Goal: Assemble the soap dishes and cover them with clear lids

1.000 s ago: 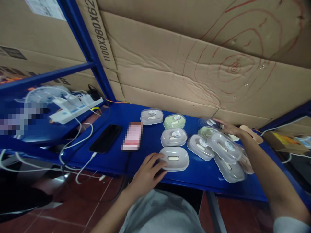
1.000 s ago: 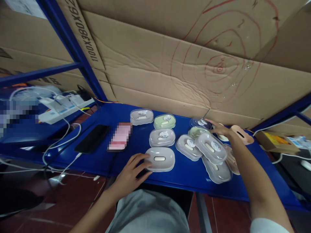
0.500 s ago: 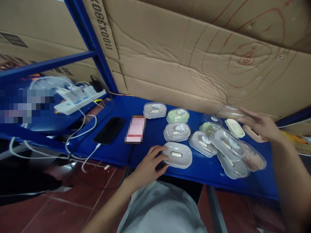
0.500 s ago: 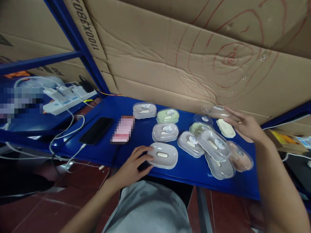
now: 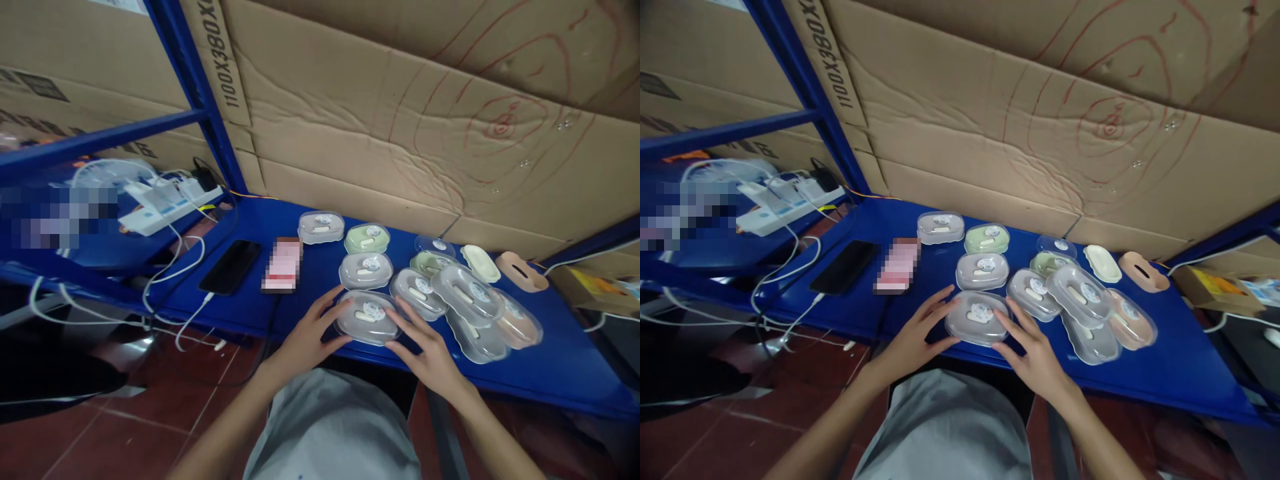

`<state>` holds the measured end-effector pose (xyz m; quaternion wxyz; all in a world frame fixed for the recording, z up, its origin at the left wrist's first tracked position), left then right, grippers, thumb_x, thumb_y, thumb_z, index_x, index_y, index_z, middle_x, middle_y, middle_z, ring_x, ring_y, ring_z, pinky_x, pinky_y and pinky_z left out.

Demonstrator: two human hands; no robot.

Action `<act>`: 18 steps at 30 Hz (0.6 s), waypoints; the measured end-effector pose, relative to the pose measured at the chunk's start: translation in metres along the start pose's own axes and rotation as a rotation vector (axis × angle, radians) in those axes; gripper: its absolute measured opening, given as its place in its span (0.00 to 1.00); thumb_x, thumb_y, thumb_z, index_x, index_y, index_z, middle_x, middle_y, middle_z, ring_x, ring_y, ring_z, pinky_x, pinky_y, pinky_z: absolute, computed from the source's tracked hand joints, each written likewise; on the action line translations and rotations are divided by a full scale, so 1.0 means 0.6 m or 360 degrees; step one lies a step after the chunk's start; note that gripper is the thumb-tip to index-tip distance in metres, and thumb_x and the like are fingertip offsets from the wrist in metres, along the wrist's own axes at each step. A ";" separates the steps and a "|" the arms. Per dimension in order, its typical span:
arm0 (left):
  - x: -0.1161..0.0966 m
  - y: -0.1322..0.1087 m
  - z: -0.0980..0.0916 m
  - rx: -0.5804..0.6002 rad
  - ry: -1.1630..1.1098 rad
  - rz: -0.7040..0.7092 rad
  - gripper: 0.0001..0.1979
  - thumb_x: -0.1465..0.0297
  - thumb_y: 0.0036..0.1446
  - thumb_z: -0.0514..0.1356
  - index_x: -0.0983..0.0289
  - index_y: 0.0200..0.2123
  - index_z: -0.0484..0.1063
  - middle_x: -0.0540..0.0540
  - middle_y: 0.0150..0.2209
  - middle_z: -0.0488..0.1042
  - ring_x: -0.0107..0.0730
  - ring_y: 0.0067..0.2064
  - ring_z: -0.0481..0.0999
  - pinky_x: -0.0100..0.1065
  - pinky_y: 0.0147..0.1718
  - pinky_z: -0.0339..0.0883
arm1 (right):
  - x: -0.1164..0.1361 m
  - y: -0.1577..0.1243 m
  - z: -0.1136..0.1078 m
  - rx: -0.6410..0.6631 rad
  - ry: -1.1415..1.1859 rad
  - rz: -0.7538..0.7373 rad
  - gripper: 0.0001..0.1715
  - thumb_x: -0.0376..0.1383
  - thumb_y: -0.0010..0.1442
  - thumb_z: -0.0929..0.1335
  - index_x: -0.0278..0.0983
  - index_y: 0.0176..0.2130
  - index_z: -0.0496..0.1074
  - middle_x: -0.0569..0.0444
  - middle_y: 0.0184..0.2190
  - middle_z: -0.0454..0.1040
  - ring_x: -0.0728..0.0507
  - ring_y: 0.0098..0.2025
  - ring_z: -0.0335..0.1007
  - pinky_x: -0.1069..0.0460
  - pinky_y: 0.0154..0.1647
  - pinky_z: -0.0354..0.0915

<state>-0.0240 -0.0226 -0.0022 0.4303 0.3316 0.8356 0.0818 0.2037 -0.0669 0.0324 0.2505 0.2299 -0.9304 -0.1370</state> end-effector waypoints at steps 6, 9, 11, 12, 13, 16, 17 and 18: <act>0.002 0.000 -0.001 0.0000 -0.0004 0.0002 0.36 0.69 0.65 0.69 0.49 0.71 0.61 0.58 0.73 0.63 0.45 0.71 0.69 0.52 0.68 0.68 | 0.000 -0.014 0.032 -0.0033 -0.0105 -0.0085 0.45 0.38 0.71 0.70 0.53 0.77 0.50 0.47 0.77 0.54 0.31 0.75 0.58 0.33 0.70 0.67; 0.001 -0.001 0.003 0.0022 0.0023 0.0008 0.36 0.68 0.64 0.70 0.50 0.71 0.61 0.59 0.74 0.62 0.45 0.72 0.68 0.51 0.67 0.69 | 0.008 -0.020 0.034 -0.0084 -0.0191 -0.0138 0.48 0.37 0.70 0.72 0.52 0.78 0.48 0.45 0.76 0.55 0.30 0.74 0.59 0.31 0.70 0.67; 0.002 -0.001 0.006 0.0024 0.0066 -0.0003 0.36 0.68 0.64 0.70 0.50 0.71 0.61 0.59 0.74 0.61 0.46 0.72 0.67 0.50 0.67 0.69 | 0.010 -0.022 0.033 -0.0129 -0.0217 -0.0146 0.49 0.36 0.69 0.72 0.52 0.78 0.48 0.45 0.75 0.57 0.30 0.73 0.61 0.32 0.69 0.69; 0.003 -0.002 0.008 0.0021 0.0089 -0.0012 0.36 0.68 0.64 0.70 0.50 0.71 0.61 0.59 0.74 0.61 0.46 0.72 0.68 0.50 0.67 0.70 | 0.010 -0.022 0.033 -0.0146 -0.0226 -0.0143 0.50 0.36 0.69 0.72 0.52 0.78 0.48 0.45 0.75 0.59 0.30 0.73 0.62 0.32 0.68 0.70; 0.005 -0.002 0.010 0.0017 0.0109 -0.0019 0.37 0.68 0.64 0.70 0.50 0.71 0.61 0.60 0.74 0.61 0.46 0.72 0.68 0.50 0.66 0.70 | 0.010 -0.022 0.034 -0.0159 -0.0235 -0.0141 0.50 0.36 0.68 0.73 0.52 0.78 0.48 0.45 0.75 0.60 0.30 0.72 0.63 0.33 0.68 0.70; 0.005 -0.003 0.012 -0.0004 0.0150 -0.0015 0.36 0.68 0.65 0.70 0.50 0.71 0.60 0.60 0.74 0.62 0.46 0.71 0.69 0.49 0.66 0.71 | 0.013 -0.014 0.039 -0.0158 -0.0281 -0.0133 0.49 0.36 0.69 0.72 0.52 0.78 0.49 0.45 0.74 0.61 0.30 0.72 0.63 0.33 0.68 0.70; 0.005 -0.003 0.011 -0.0023 0.0159 -0.0015 0.36 0.68 0.65 0.69 0.50 0.71 0.61 0.60 0.73 0.62 0.46 0.71 0.69 0.49 0.66 0.71 | 0.016 -0.011 0.040 -0.0144 -0.0305 -0.0132 0.49 0.37 0.69 0.72 0.51 0.78 0.48 0.44 0.74 0.61 0.30 0.72 0.63 0.33 0.68 0.70; 0.004 -0.004 0.008 -0.0050 0.0171 -0.0024 0.35 0.69 0.65 0.69 0.51 0.71 0.61 0.60 0.73 0.62 0.46 0.71 0.69 0.49 0.66 0.71 | 0.019 -0.009 0.040 -0.0130 -0.0331 -0.0137 0.49 0.37 0.70 0.71 0.50 0.78 0.47 0.43 0.74 0.61 0.30 0.73 0.62 0.32 0.68 0.70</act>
Point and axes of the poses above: each hand's wrist, its own y-axis towards the middle knuckle, its own z-axis out of the palm, x = y × z, the point moved 8 cm from there along y, towards the middle knuckle
